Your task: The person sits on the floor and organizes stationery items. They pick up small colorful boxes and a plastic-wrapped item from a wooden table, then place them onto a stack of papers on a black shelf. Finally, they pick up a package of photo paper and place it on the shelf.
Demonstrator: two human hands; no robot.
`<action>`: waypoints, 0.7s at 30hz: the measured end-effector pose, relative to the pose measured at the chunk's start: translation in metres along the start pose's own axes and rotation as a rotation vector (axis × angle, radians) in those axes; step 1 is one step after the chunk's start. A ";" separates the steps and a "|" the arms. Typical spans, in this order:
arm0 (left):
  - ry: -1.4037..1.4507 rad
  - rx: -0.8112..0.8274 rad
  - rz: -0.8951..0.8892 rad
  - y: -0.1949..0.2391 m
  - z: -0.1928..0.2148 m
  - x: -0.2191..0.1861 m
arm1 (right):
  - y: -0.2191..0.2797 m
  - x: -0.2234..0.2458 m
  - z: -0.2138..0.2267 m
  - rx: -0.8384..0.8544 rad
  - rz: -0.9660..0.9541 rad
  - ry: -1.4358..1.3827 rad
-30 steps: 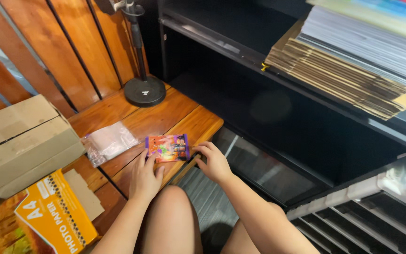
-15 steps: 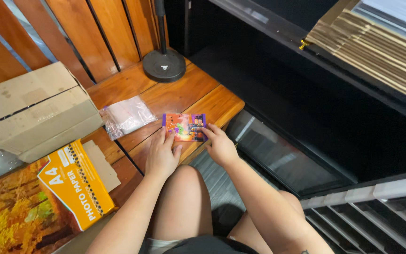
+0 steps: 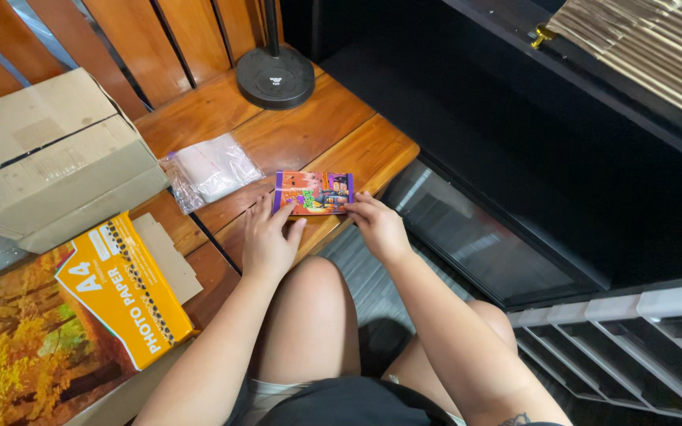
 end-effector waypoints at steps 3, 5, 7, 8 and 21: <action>0.006 0.031 0.004 -0.001 -0.003 0.002 | -0.001 -0.006 0.001 -0.032 0.046 -0.022; 0.008 0.031 0.007 -0.002 -0.003 0.003 | 0.001 0.002 0.005 -0.041 0.048 -0.044; 0.011 0.030 0.009 -0.002 -0.006 0.005 | 0.001 0.006 0.008 -0.052 0.052 -0.065; 0.020 0.033 0.015 -0.001 -0.009 0.007 | 0.000 0.006 0.008 -0.053 0.042 -0.076; 0.062 0.078 0.058 -0.004 0.004 0.003 | 0.003 0.019 0.007 0.017 0.091 0.014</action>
Point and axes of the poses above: each hand's wrist, its own y-axis away from the middle knuckle, its own z-axis out of the back of the hand, x = y × z, the point moved 3 cm from there along -y, towards the middle knuckle, and after that the axes turned 13 degrees about -y, right-handed, at the moved point
